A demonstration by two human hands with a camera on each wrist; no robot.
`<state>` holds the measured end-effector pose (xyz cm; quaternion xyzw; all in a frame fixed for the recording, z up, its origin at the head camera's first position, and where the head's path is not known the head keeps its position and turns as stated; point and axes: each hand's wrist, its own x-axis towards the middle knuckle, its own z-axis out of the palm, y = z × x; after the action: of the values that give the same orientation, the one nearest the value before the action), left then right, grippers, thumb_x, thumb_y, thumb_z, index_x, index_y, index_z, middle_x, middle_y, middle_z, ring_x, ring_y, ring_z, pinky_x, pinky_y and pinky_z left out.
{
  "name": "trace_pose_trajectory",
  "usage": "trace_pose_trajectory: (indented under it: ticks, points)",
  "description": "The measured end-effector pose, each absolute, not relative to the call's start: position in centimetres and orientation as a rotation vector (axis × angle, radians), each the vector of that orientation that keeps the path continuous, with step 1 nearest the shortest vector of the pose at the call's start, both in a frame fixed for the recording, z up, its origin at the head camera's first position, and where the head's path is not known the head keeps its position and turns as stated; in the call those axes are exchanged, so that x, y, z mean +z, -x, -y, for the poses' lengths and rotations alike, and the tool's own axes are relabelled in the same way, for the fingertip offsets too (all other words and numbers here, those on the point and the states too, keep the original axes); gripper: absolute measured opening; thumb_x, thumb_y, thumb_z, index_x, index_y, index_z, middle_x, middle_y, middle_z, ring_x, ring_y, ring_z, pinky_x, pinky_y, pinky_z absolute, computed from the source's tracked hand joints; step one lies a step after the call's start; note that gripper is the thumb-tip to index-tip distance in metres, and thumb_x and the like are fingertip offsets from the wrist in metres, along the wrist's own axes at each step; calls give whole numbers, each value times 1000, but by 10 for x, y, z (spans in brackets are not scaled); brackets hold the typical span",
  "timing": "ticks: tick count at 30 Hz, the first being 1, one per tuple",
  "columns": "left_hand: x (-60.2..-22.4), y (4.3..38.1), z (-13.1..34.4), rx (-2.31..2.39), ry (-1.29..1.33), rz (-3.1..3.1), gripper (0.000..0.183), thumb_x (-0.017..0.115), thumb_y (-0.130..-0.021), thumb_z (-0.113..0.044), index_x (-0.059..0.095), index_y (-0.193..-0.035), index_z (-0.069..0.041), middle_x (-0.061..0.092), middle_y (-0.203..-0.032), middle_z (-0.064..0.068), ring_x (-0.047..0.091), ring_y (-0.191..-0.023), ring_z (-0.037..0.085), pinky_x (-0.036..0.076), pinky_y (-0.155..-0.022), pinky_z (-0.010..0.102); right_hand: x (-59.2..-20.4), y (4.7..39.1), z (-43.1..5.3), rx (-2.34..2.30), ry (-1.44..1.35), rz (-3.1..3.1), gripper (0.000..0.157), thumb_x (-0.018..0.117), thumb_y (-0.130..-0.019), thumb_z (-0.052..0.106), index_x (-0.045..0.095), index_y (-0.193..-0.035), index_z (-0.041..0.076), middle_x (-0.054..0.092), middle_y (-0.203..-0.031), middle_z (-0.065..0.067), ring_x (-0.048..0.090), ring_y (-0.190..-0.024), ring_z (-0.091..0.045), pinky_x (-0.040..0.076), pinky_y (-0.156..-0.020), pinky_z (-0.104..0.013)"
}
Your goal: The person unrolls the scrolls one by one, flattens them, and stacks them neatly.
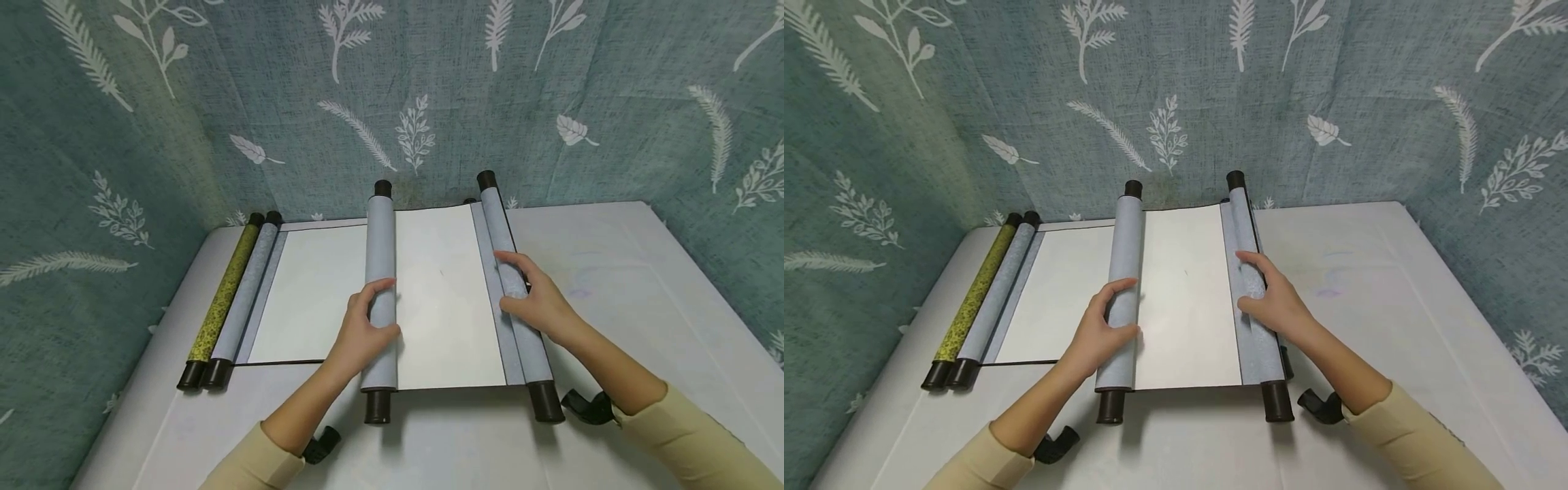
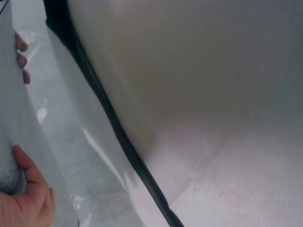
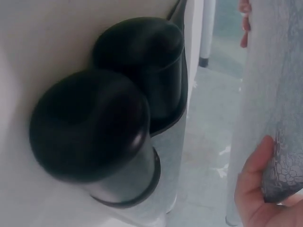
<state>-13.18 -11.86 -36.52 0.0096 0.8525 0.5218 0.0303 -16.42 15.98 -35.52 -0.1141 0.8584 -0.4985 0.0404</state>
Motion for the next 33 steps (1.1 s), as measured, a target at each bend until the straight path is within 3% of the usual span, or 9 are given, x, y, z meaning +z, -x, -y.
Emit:
trace_pose_trajectory:
  ticks: [3, 8, 15, 18, 27, 33]
  points:
    - [-365, 133, 121, 1632, -4, -2602, 64, 56, -71, -5, 46, -125, -38, 39, -124, 11, 44, -99, 28, 40, -68, 33, -355, 164, -161, -1528, 354, -2628, 71, 55, -76, -3, 30, -141, 13, 28, -144, -16, 39, -107, -31, 36, -78, -40]
    - [-365, 134, 121, 1635, 3, -2611, 61, 54, -73, -6, 46, -124, -38, 39, -123, 10, 43, -100, 27, 39, -71, 35, -356, 164, -162, -1531, 336, -2617, 75, 68, -77, 7, 31, -140, 14, 31, -142, -16, 42, -109, -33, 38, -82, -42]
    - [-363, 134, 118, 1559, -26, -2667, 68, 77, -70, -20, 44, -127, -35, 40, -123, 11, 45, -104, 27, 40, -76, 39, -355, 165, -164, -1524, 359, -2643, 76, 70, -75, 5, 31, -140, 12, 31, -142, -17, 42, -110, -34, 36, -84, -45]
    - [-363, 135, 119, 1543, -37, -2683, 72, 78, -68, -18, 43, -129, -33, 39, -123, 13, 44, -103, 28, 39, -76, 40, -354, 165, -165, -1524, 368, -2642, 75, 67, -75, 1, 30, -140, 12, 30, -141, -18, 42, -109, -34, 37, -83, -44]
    - [-359, 136, 122, 1559, -41, -2667, 68, 63, -70, -5, 43, -128, -33, 38, -123, 13, 43, -101, 29, 40, -68, 35, -350, 163, -174, -1508, 357, -2644, 72, 57, -78, -2, 27, -142, 13, 26, -142, -20, 41, -107, -36, 38, -78, -43]
    - [-360, 136, 123, 1601, -34, -2604, 60, 53, -76, -6, 43, -128, -34, 35, -128, 13, 40, -105, 29, 39, -73, 38, -347, 160, -181, -1499, 323, -2653, 73, 55, -78, -3, 25, -143, 13, 25, -142, -21, 40, -106, -35, 38, -75, -40]
